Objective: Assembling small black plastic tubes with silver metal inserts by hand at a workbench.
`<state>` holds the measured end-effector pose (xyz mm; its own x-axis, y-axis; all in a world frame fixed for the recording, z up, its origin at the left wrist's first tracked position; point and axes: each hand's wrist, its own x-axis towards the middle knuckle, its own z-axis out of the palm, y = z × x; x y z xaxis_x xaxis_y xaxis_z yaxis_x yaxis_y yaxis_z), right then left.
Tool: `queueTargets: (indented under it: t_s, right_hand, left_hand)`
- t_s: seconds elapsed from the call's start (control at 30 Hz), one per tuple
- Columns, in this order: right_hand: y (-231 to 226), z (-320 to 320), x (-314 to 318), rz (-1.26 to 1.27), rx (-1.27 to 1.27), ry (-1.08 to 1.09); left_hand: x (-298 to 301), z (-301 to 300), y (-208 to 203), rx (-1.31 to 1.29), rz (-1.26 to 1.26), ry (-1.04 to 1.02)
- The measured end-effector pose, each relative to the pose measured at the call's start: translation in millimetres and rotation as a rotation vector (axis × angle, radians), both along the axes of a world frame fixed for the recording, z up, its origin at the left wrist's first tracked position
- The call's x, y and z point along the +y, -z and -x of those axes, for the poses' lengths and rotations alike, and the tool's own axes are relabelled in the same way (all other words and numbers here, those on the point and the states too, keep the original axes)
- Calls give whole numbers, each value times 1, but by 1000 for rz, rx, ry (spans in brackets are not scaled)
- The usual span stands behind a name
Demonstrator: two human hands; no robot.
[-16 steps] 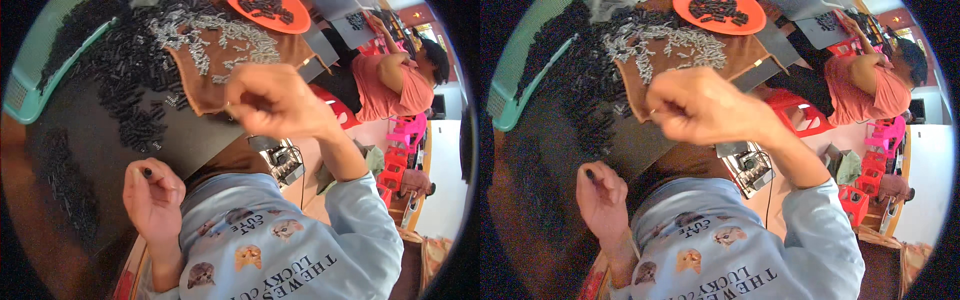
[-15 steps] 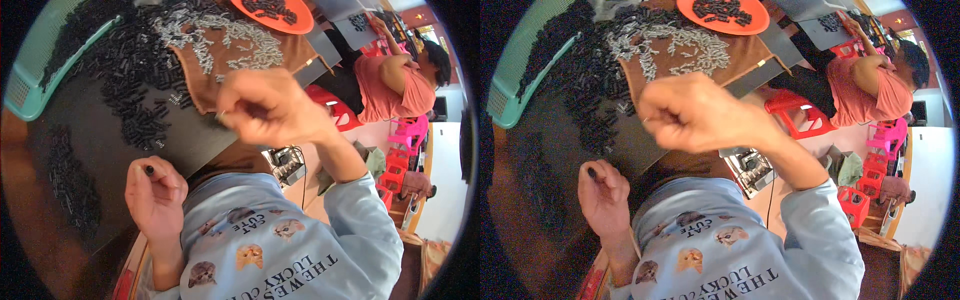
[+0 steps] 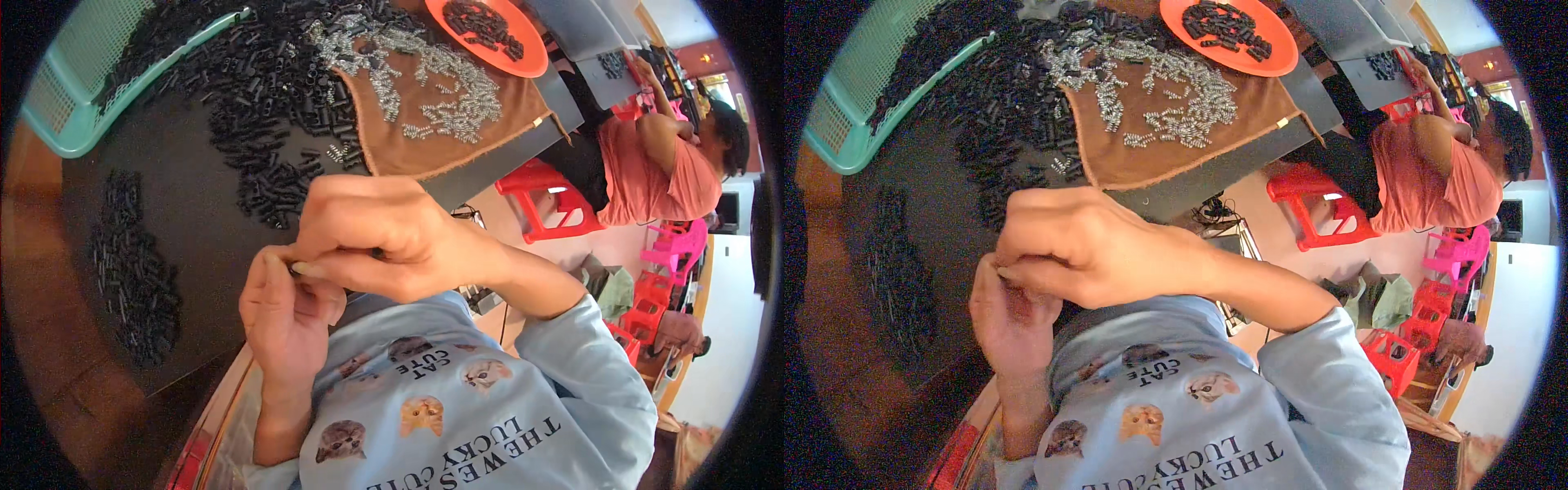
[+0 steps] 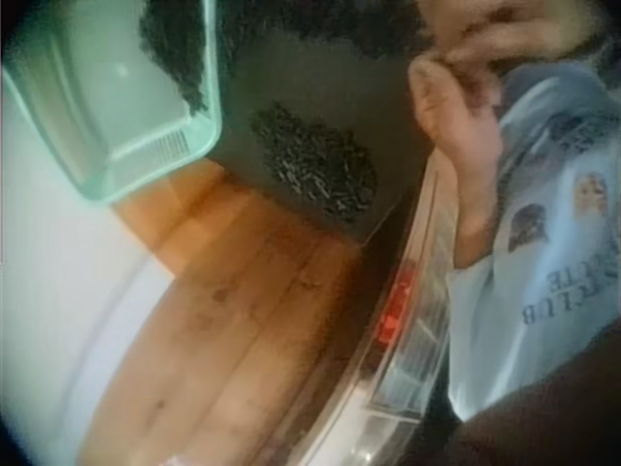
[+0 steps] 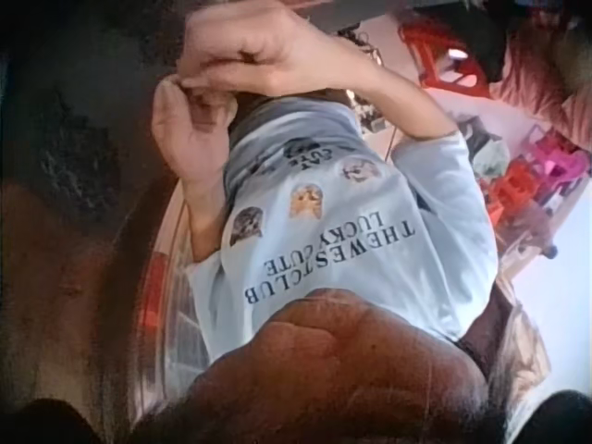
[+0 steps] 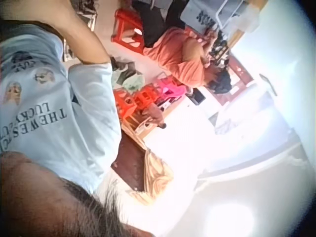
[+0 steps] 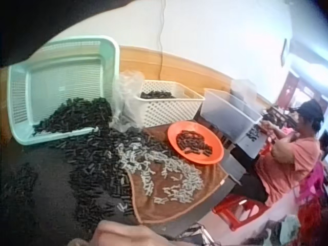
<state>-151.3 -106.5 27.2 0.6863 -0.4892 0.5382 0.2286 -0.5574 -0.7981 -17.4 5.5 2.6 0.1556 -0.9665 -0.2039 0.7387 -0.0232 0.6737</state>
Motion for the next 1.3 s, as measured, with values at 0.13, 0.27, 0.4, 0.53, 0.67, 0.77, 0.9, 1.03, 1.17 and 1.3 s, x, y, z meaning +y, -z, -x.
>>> queueTargets:
  t_s: [0.13, 0.27, 0.4, 0.53, 0.67, 0.77, 0.9, 1.03, 1.17, 1.3]
  right_hand:
    - [-8, 7, 3, 144, 126, 17]
    - [-12, 9, 6, 307, 149, 25]
    - [-7, 13, -12, 184, 127, -47]
    - [-1, 12, -50, 300, 288, 142]
    - [-7, -16, -67, 455, 454, 70]
    - [-6, -31, -78, 526, 567, 6]
    - [-5, -36, -87, 612, 662, 10]
    - [-10, -35, -88, 684, 698, 14]
    - [-9, -34, -88, 742, 690, 19]
    - [-15, -31, -83, 737, 670, 28]
  left_hand:
    - [3, 1, 0, -4, 1, 14]
    - [6, 3, -4, -53, -7, -10]
    - [12, -5, -2, -162, 40, 22]
    - [8, -14, -2, -180, 142, 48]
    - [4, -19, 4, -178, 177, 38]
    - [2, -19, 4, -160, 177, 35]
    - [2, -21, 8, -160, 181, 35]
    - [1, -21, 8, -155, 179, 32]
    - [-1, -20, 7, -128, 182, 22]
    - [-2, -19, 6, -92, 135, -14]
